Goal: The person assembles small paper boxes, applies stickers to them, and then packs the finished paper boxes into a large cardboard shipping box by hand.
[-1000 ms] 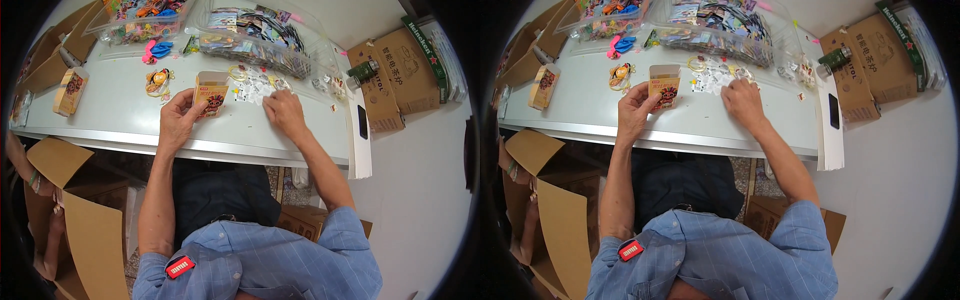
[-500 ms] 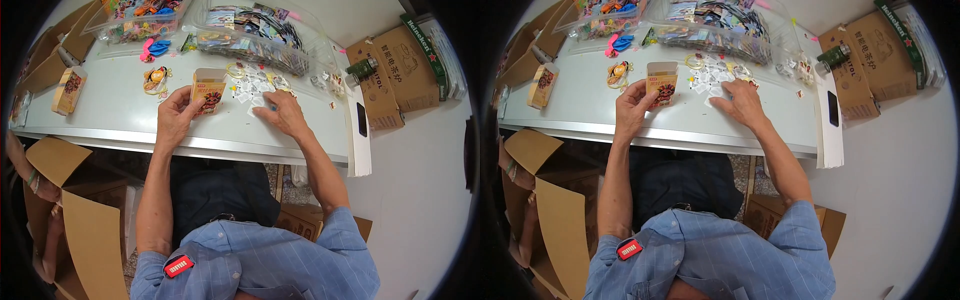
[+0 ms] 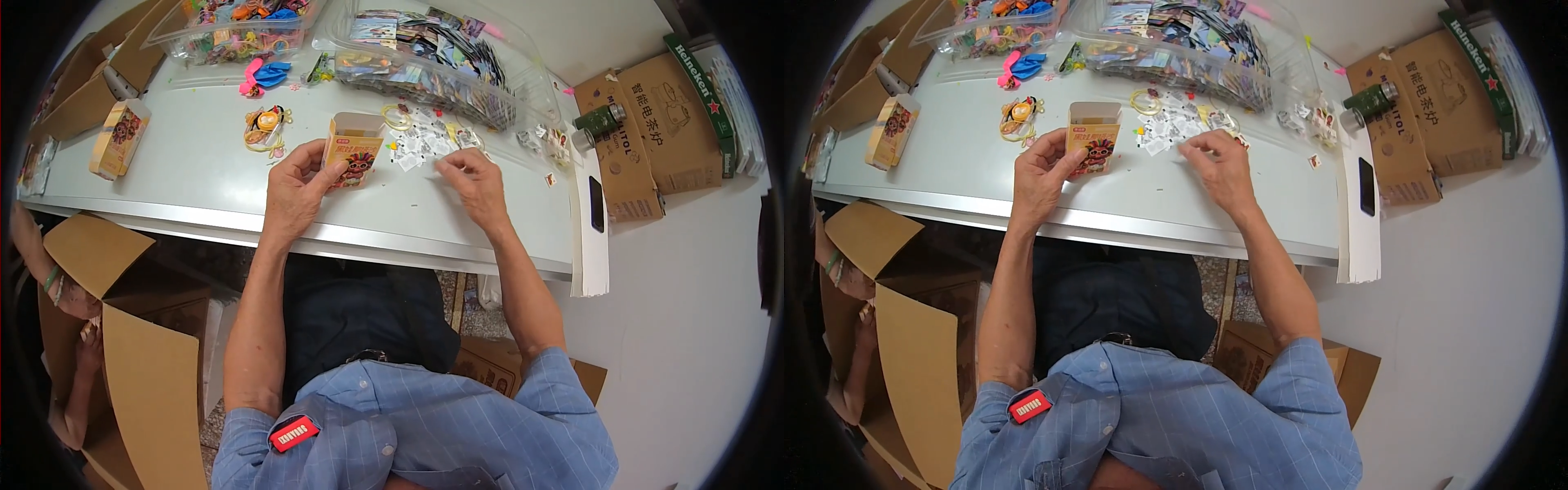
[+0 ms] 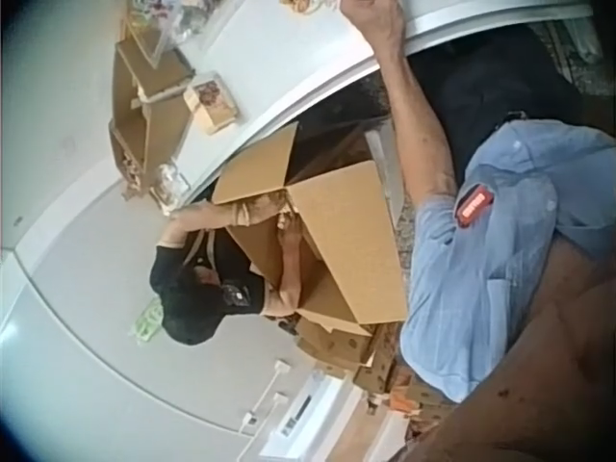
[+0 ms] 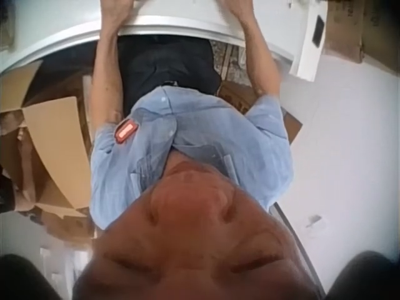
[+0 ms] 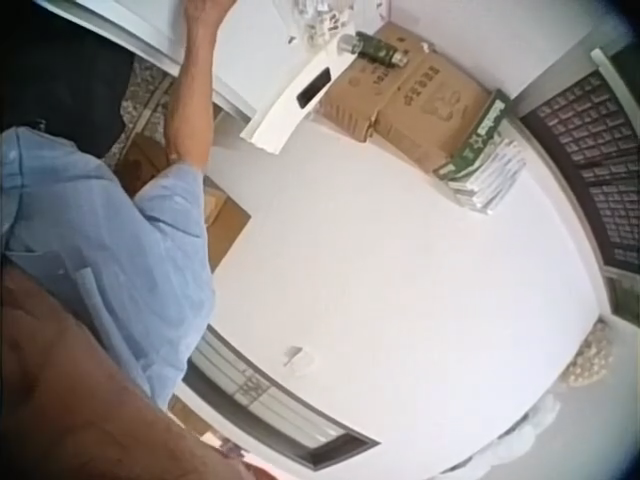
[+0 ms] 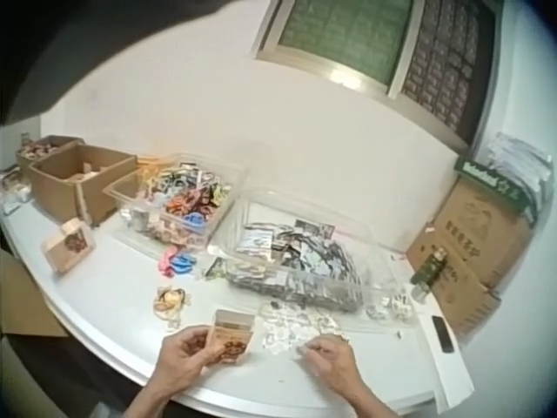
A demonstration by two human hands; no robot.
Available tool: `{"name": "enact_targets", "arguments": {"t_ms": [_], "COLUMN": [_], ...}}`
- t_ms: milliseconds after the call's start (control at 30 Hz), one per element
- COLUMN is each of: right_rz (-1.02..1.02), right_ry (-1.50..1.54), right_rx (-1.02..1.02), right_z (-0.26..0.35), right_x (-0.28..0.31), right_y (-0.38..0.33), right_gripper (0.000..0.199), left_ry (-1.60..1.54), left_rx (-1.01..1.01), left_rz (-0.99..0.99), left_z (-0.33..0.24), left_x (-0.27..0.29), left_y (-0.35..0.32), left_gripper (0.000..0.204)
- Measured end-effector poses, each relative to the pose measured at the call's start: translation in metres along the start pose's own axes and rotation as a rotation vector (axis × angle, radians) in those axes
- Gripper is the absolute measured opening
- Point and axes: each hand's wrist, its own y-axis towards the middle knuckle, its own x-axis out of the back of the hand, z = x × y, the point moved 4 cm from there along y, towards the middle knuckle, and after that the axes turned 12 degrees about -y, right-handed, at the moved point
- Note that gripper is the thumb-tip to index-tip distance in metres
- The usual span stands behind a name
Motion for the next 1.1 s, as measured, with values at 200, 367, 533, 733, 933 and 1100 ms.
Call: {"name": "enact_targets", "arguments": {"t_ms": [200,367,533,733,933,1100], "right_rz": [-0.329,-0.228,0.000,0.305,0.160,0.267], "right_ry": [0.000,-0.106,-0.223,0.000,0.158,0.072], "right_rx": [0.452,0.590,0.657,0.539,0.346,0.505], "right_z": [0.079,0.103,0.104,0.108,0.109,0.146], "right_x": [0.002,-0.022,-0.025,-0.023,-0.069,-0.149], "right_y": [0.015,0.025,0.026,0.033,0.080,0.113], "right_gripper": [0.010,0.016,0.014,0.025,0.027,0.033], "left_ry": [-0.010,-0.039,-0.031,-0.038,0.060,0.002], "left_rx": [0.012,0.046,0.016,-0.002,-0.366,-0.510], "left_rz": [0.040,0.097,0.177,0.150,-0.318,-0.690], "left_z": [0.000,0.001,-0.002,-0.002,-0.020,-0.056], "left_x": [0.003,-0.001,-0.001,0.004,0.040,0.109], "left_y": [-0.001,-0.002,-0.002,-0.006,-0.027,-0.021], "left_gripper": [0.036,0.038,0.037,0.036,0.033,0.030]}}
